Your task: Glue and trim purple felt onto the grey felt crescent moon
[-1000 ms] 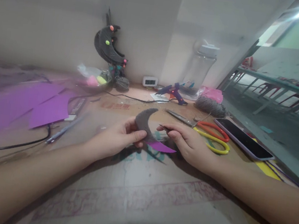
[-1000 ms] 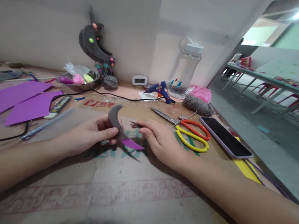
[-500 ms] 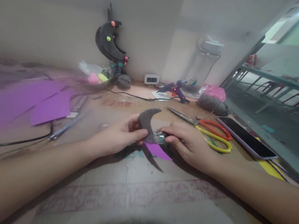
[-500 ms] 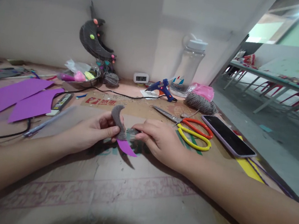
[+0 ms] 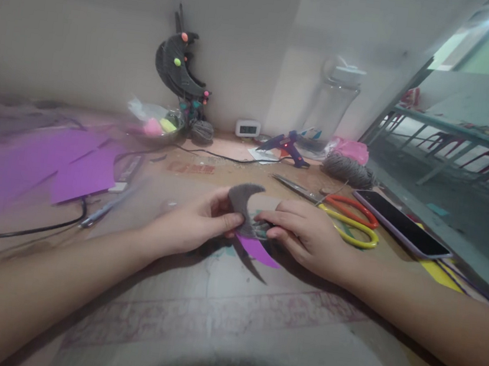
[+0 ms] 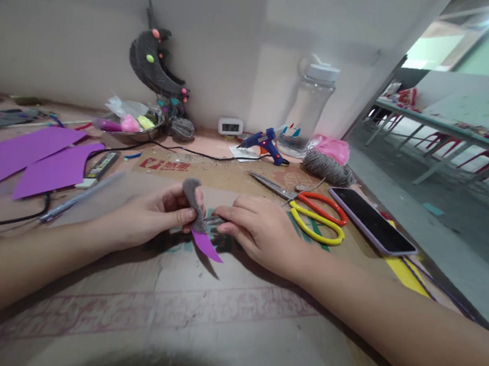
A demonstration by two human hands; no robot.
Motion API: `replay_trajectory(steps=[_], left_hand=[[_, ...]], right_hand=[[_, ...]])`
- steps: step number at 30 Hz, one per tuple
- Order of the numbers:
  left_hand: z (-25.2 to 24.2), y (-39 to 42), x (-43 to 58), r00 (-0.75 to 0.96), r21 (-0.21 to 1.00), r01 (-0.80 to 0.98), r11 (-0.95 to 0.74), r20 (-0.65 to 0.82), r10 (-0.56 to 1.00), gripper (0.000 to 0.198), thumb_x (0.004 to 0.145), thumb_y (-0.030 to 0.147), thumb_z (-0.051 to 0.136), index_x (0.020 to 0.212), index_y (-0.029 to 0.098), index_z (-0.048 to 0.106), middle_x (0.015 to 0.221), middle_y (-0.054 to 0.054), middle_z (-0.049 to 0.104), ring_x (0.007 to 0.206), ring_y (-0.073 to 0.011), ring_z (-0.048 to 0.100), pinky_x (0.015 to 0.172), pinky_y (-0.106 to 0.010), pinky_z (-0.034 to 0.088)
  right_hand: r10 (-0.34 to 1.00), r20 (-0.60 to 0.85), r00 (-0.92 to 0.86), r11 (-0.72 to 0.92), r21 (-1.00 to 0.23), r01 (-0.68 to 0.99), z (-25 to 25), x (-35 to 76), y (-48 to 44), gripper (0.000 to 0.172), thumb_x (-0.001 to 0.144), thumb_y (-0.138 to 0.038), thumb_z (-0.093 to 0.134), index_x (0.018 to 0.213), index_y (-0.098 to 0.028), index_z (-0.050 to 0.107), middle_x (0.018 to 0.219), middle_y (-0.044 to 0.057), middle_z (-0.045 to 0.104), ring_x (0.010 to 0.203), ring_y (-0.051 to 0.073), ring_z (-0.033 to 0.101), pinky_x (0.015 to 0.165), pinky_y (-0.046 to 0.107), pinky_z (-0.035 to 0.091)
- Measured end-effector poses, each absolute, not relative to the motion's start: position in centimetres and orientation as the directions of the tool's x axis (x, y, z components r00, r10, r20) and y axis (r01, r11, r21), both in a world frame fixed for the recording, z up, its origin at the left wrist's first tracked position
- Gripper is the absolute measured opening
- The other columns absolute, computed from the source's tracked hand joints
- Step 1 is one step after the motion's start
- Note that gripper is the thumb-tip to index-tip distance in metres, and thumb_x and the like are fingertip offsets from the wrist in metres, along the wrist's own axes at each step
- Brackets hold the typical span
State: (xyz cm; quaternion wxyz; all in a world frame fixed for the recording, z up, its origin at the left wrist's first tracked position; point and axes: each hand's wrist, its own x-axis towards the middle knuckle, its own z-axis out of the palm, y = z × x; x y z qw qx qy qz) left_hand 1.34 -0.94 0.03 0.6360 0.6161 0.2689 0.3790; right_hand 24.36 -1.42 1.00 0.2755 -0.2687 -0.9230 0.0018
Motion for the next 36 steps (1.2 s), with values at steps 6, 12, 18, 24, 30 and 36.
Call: replay_trajectory(steps=[6,12,18,24,30,36], left_hand=[[-0.1,-0.83,1.3,0.575,0.987,-0.156,-0.04,0.123,0.809,0.013,0.084,0.026,0.068,0.088,0.018,0.057,0.074,0.004,0.053,0.061,-0.0076,0.047,0.056,-0.021,0.039],[0.02,-0.86,1.26,0.577,0.99,-0.133,-0.041,0.111,0.809,0.015,0.082,0.028,0.07,0.088,0.018,0.06,0.072,0.004,0.053,0.062,-0.0086,0.046,0.058,-0.022,0.038],[0.05,-0.89,1.27,0.573,0.994,-0.096,-0.052,0.098,0.814,0.014,0.083,0.029,0.068,0.088,0.019,0.061,0.072,0.004,0.053,0.062,-0.0091,0.045,0.058,-0.022,0.038],[0.03,-0.8,1.18,0.597,0.993,-0.1,-0.068,0.114,0.794,0.015,0.085,0.031,0.068,0.088,0.018,0.062,0.07,0.004,0.053,0.061,-0.0087,0.046,0.057,-0.021,0.038],[0.17,-0.82,1.33,0.581,0.992,-0.105,-0.069,0.118,0.805,0.022,0.081,0.034,0.072,0.093,0.018,0.064,0.073,0.003,0.054,0.061,-0.0078,0.046,0.056,-0.02,0.039],[0.05,-0.74,1.24,0.588,0.995,-0.081,-0.063,0.098,0.803,0.024,0.082,0.036,0.071,0.096,0.019,0.062,0.073,0.003,0.052,0.061,-0.0082,0.045,0.055,-0.02,0.04]], right_hand=[[0.492,0.505,-0.71,0.856,-0.128,0.502,1.03,24.29,-1.46,0.043,0.102,-0.044,0.039,0.109,-0.015,0.07,0.075,0.004,0.06,0.069,0.015,0.053,0.063,0.026,0.037],[0.492,0.489,-0.721,0.859,-0.138,0.493,1.06,24.32,-1.47,0.036,0.101,-0.039,0.045,0.11,-0.015,0.07,0.075,0.004,0.061,0.069,0.014,0.054,0.064,0.026,0.038],[0.48,0.492,-0.726,0.859,-0.094,0.504,0.99,24.27,-1.53,0.037,0.101,-0.039,0.043,0.107,-0.015,0.071,0.072,0.004,0.061,0.066,0.015,0.054,0.06,0.026,0.036],[0.495,0.533,-0.686,0.85,-0.137,0.508,1.17,24.39,-1.88,0.035,0.102,-0.035,0.042,0.105,-0.014,0.07,0.076,0.005,0.064,0.069,0.015,0.055,0.063,0.026,0.038],[0.514,0.52,-0.682,0.842,-0.154,0.517,1.19,24.59,-1.86,0.032,0.101,-0.034,0.044,0.107,-0.016,0.069,0.079,0.005,0.066,0.07,0.015,0.056,0.064,0.026,0.039],[0.498,0.519,-0.695,0.848,-0.127,0.514,0.96,24.46,-1.77,0.033,0.101,-0.036,0.043,0.106,-0.017,0.07,0.076,0.005,0.065,0.068,0.015,0.057,0.061,0.026,0.037]])
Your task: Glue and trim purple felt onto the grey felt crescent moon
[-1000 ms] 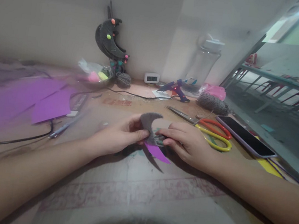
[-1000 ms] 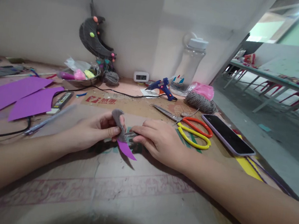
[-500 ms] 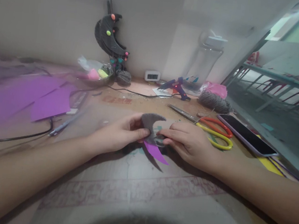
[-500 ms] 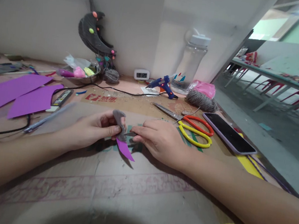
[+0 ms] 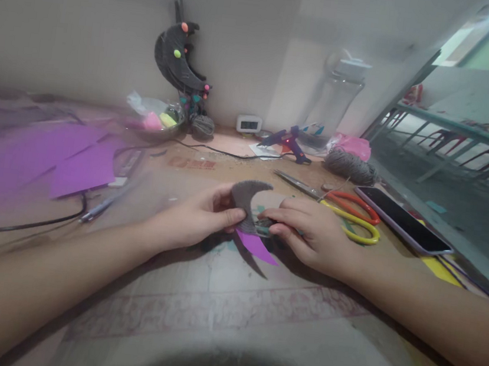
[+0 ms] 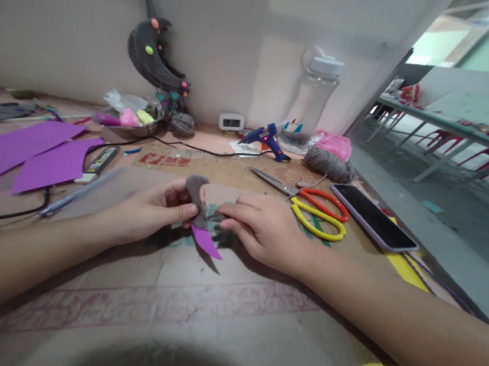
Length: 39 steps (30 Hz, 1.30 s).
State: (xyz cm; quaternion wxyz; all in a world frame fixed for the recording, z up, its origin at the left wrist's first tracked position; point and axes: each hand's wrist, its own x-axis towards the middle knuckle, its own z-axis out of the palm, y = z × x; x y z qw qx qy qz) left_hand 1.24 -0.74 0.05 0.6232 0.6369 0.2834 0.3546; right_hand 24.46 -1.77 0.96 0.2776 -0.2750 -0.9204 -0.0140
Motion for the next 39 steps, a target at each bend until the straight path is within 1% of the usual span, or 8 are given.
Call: replay_trajectory(steps=[4,11,19,23,27,30,35,39], left_hand=[[0.05,-0.73,1.28,0.584,0.994,-0.091,-0.06,0.102,0.805,0.024,0.081,0.036,0.072,0.095,0.019,0.062,0.073,0.004,0.052,0.062,-0.0085,0.046,0.058,-0.021,0.04],[0.11,-0.74,1.34,0.593,0.99,-0.124,-0.065,0.127,0.795,0.012,0.084,0.027,0.068,0.088,0.018,0.061,0.073,0.004,0.054,0.062,-0.0083,0.047,0.058,-0.021,0.039],[0.04,-0.69,1.24,0.6,0.989,-0.139,-0.046,0.121,0.791,0.016,0.082,0.03,0.071,0.087,0.018,0.061,0.072,0.004,0.053,0.061,-0.0077,0.045,0.056,-0.019,0.037],[-0.12,-0.55,1.29,0.6,0.99,-0.14,-0.028,0.107,0.793,0.021,0.079,0.032,0.075,0.088,0.017,0.062,0.077,0.003,0.055,0.065,-0.0077,0.048,0.058,-0.019,0.039],[-0.19,-0.52,1.36,0.601,0.988,-0.153,-0.015,0.105,0.792,0.02,0.08,0.031,0.075,0.088,0.018,0.062,0.076,0.004,0.055,0.064,-0.0071,0.047,0.057,-0.018,0.038],[-0.08,-0.59,1.4,0.6,0.988,-0.154,-0.014,0.105,0.793,0.019,0.079,0.031,0.075,0.086,0.018,0.062,0.074,0.004,0.053,0.063,-0.0072,0.046,0.057,-0.019,0.038],[0.04,-0.63,1.4,0.58,0.993,-0.113,-0.022,0.084,0.81,0.019,0.08,0.032,0.074,0.087,0.019,0.062,0.075,0.003,0.055,0.065,-0.0087,0.047,0.058,-0.02,0.039],[0.04,-0.64,1.37,0.583,0.994,-0.112,-0.02,0.082,0.808,0.023,0.078,0.034,0.075,0.088,0.018,0.062,0.077,0.003,0.055,0.064,-0.0079,0.046,0.058,-0.02,0.038]], right_hand=[[0.509,0.504,-0.698,0.846,-0.145,0.513,0.91,24.44,-1.72,0.033,0.101,-0.035,0.044,0.107,-0.016,0.07,0.077,0.005,0.066,0.07,0.015,0.057,0.063,0.026,0.037],[0.541,0.459,-0.705,0.838,-0.228,0.495,0.95,24.44,-1.64,0.03,0.099,-0.032,0.048,0.107,-0.014,0.07,0.08,0.006,0.068,0.074,0.016,0.058,0.068,0.027,0.039],[0.514,0.466,-0.72,0.852,-0.182,0.49,1.05,24.28,-1.71,0.031,0.1,-0.034,0.047,0.107,-0.015,0.07,0.078,0.005,0.067,0.069,0.015,0.057,0.063,0.026,0.038],[0.516,0.463,-0.721,0.848,-0.159,0.505,1.08,24.28,-1.83,0.032,0.101,-0.034,0.045,0.106,-0.014,0.07,0.077,0.006,0.067,0.068,0.015,0.057,0.063,0.026,0.038],[0.527,0.462,-0.713,0.841,-0.16,0.518,1.01,24.32,-1.85,0.032,0.101,-0.033,0.045,0.104,-0.013,0.071,0.077,0.007,0.067,0.067,0.015,0.057,0.063,0.026,0.038],[0.532,0.46,-0.711,0.84,-0.178,0.512,0.95,24.36,-1.81,0.031,0.1,-0.032,0.046,0.103,-0.013,0.071,0.078,0.007,0.068,0.068,0.015,0.057,0.063,0.027,0.039],[0.57,0.485,-0.664,0.818,-0.26,0.513,0.87,24.52,-1.73,0.029,0.099,-0.032,0.048,0.108,-0.014,0.068,0.086,0.007,0.069,0.077,0.017,0.06,0.07,0.028,0.042],[0.56,0.478,-0.677,0.826,-0.262,0.499,0.88,24.57,-1.73,0.029,0.099,-0.032,0.047,0.108,-0.014,0.068,0.085,0.007,0.069,0.076,0.016,0.059,0.07,0.027,0.041]])
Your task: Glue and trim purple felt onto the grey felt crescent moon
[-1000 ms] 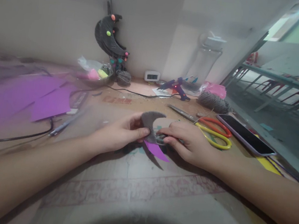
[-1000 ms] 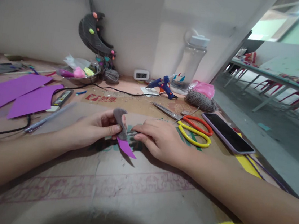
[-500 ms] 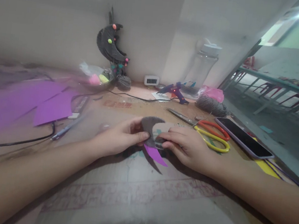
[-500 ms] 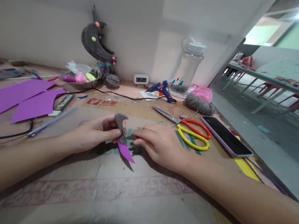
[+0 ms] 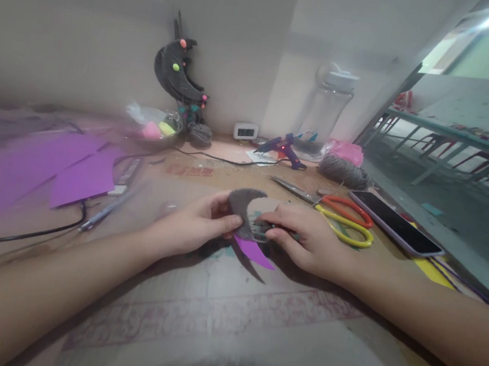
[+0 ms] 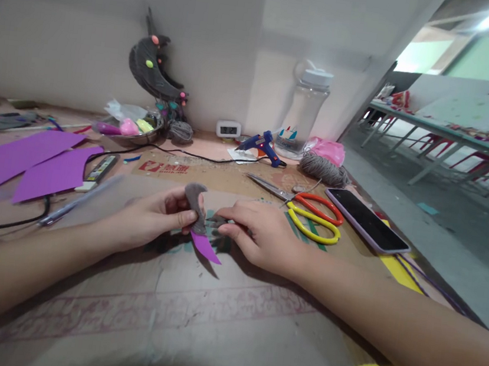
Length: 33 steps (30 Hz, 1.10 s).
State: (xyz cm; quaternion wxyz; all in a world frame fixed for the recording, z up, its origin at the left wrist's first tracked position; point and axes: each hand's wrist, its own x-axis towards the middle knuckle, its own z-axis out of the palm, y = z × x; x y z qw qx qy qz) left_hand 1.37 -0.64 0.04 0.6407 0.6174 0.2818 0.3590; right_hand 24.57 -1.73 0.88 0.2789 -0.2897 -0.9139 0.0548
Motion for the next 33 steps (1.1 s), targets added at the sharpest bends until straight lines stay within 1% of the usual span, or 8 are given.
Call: replay_trajectory(steps=[4,8,11,15,23,26,30,33], left_hand=[[-0.07,-0.62,1.36,0.585,0.994,-0.111,-0.026,0.086,0.807,0.025,0.078,0.036,0.076,0.089,0.018,0.063,0.076,0.003,0.055,0.063,-0.0079,0.047,0.058,-0.019,0.039],[-0.2,-0.6,1.37,0.593,0.991,-0.134,-0.023,0.099,0.799,0.021,0.079,0.033,0.074,0.09,0.019,0.064,0.079,0.003,0.057,0.065,-0.008,0.049,0.059,-0.019,0.04],[-0.17,-0.64,1.34,0.602,0.991,-0.132,-0.028,0.102,0.792,0.019,0.081,0.031,0.072,0.093,0.018,0.064,0.078,0.003,0.057,0.064,-0.0078,0.048,0.057,-0.019,0.039],[-0.09,-0.65,1.24,0.606,0.994,-0.102,-0.047,0.099,0.789,0.018,0.082,0.031,0.072,0.091,0.017,0.064,0.072,0.004,0.055,0.06,-0.0073,0.045,0.055,-0.019,0.037],[-0.22,-0.54,1.21,0.627,0.994,-0.09,-0.055,0.099,0.772,0.009,0.086,0.025,0.066,0.091,0.018,0.063,0.073,0.004,0.055,0.06,-0.0071,0.045,0.054,-0.019,0.036],[-0.26,-0.57,1.26,0.616,0.994,-0.093,-0.051,0.098,0.782,0.014,0.085,0.029,0.068,0.091,0.018,0.061,0.074,0.004,0.054,0.061,-0.0072,0.045,0.055,-0.019,0.037],[-0.22,-0.61,1.37,0.582,0.992,-0.113,-0.054,0.11,0.806,0.02,0.083,0.032,0.071,0.09,0.018,0.059,0.079,0.003,0.055,0.063,-0.0075,0.046,0.056,-0.019,0.039],[0.0,-0.7,1.44,0.561,0.993,-0.103,-0.053,0.101,0.822,0.021,0.082,0.033,0.071,0.091,0.018,0.06,0.081,0.002,0.056,0.064,-0.0079,0.047,0.057,-0.02,0.04]], right_hand=[[0.539,0.478,-0.693,0.837,-0.216,0.502,0.91,24.45,-1.81,0.033,0.099,-0.035,0.047,0.107,-0.012,0.07,0.082,0.007,0.068,0.072,0.016,0.057,0.066,0.027,0.039],[0.515,0.485,-0.707,0.849,-0.174,0.499,0.92,24.3,-1.87,0.033,0.1,-0.035,0.047,0.107,-0.013,0.07,0.078,0.006,0.066,0.07,0.015,0.057,0.064,0.026,0.038],[0.515,0.47,-0.717,0.849,-0.161,0.504,0.98,24.24,-1.89,0.031,0.1,-0.033,0.048,0.106,-0.012,0.07,0.077,0.005,0.066,0.07,0.015,0.057,0.064,0.026,0.038],[0.512,0.458,-0.727,0.849,-0.143,0.508,1.09,24.21,-1.9,0.03,0.099,-0.032,0.049,0.105,-0.012,0.07,0.077,0.006,0.066,0.071,0.015,0.058,0.065,0.027,0.039],[0.472,0.476,-0.742,0.863,-0.077,0.5,1.03,24.15,-1.86,0.029,0.099,-0.032,0.05,0.101,-0.012,0.07,0.078,0.007,0.068,0.072,0.017,0.06,0.065,0.028,0.04],[0.505,0.481,-0.716,0.849,-0.13,0.512,1.06,24.19,-1.98,0.029,0.099,-0.033,0.049,0.103,-0.014,0.069,0.082,0.007,0.07,0.074,0.017,0.061,0.066,0.028,0.042],[0.649,0.491,-0.581,0.757,-0.342,0.557,1.4,24.29,-2.27,0.031,0.099,-0.038,0.044,0.107,-0.015,0.064,0.092,0.007,0.071,0.078,0.017,0.063,0.07,0.028,0.045],[0.722,0.476,-0.502,0.691,-0.449,0.567,1.66,24.33,-2.43,0.036,0.094,-0.047,0.051,0.104,-0.015,0.063,0.089,0.007,0.07,0.072,0.016,0.062,0.063,0.027,0.045]])
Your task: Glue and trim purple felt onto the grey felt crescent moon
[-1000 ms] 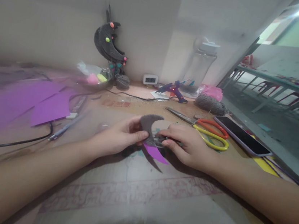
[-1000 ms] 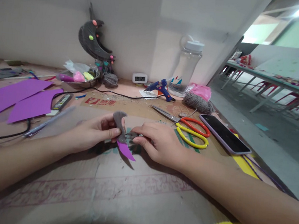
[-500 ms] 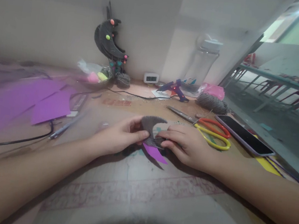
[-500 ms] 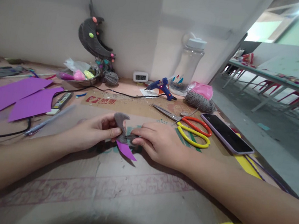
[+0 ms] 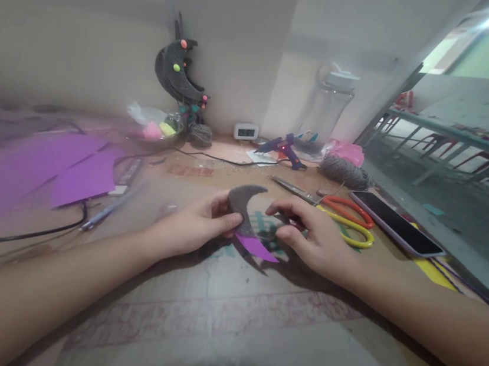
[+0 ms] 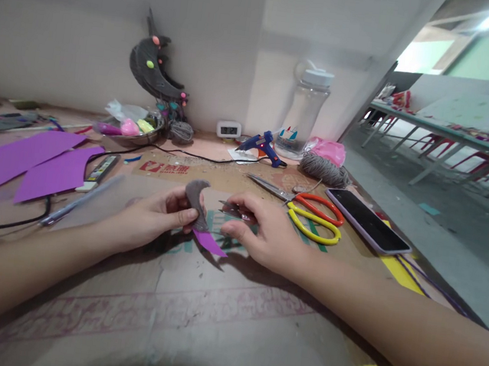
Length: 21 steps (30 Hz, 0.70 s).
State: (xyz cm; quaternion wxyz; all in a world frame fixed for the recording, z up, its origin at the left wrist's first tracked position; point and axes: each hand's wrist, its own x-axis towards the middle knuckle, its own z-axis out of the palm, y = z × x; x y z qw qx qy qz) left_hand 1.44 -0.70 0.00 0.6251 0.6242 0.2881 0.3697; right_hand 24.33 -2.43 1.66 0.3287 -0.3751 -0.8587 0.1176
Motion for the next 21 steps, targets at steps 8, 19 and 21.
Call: replay_trajectory(steps=[8,19,21], left_hand=[[0.4,-0.9,1.2,0.474,0.994,-0.096,-0.05,0.09,0.876,0.024,0.081,0.035,0.072,0.09,0.018,0.058,0.076,0.002,0.06,0.065,-0.01,0.055,0.064,-0.024,0.045],[1.3,-2.0,1.1,0.415,0.912,0.334,-0.24,0.087,0.906,0.042,0.084,0.048,0.065,0.114,0.021,0.059,0.094,-0.003,0.07,0.09,-0.0219,0.063,0.08,-0.032,0.049],[1.5,-2.2,0.9,0.444,0.852,0.382,-0.359,0.172,0.88,0.034,0.087,0.05,0.059,0.108,0.023,0.065,0.09,-0.001,0.071,0.094,-0.0229,0.063,0.087,-0.033,0.047]], right_hand=[[0.625,0.598,-0.501,0.773,-0.389,0.501,1.4,24.4,-2.5,0.027,0.085,-0.044,0.066,0.091,-0.019,0.057,0.074,0.0,0.063,0.058,0.011,0.052,0.053,0.022,0.04],[0.25,0.572,-0.781,0.9,0.161,0.406,0.9,23.8,-2.9,0.007,0.089,-0.015,0.054,0.086,-0.02,0.059,0.066,-0.001,0.063,0.063,0.014,0.055,0.06,0.027,0.034],[0.241,0.535,-0.81,0.901,0.187,0.392,0.8,23.7,-2.9,0.008,0.089,-0.015,0.054,0.088,-0.02,0.059,0.069,0.0,0.064,0.063,0.015,0.055,0.06,0.028,0.034]])
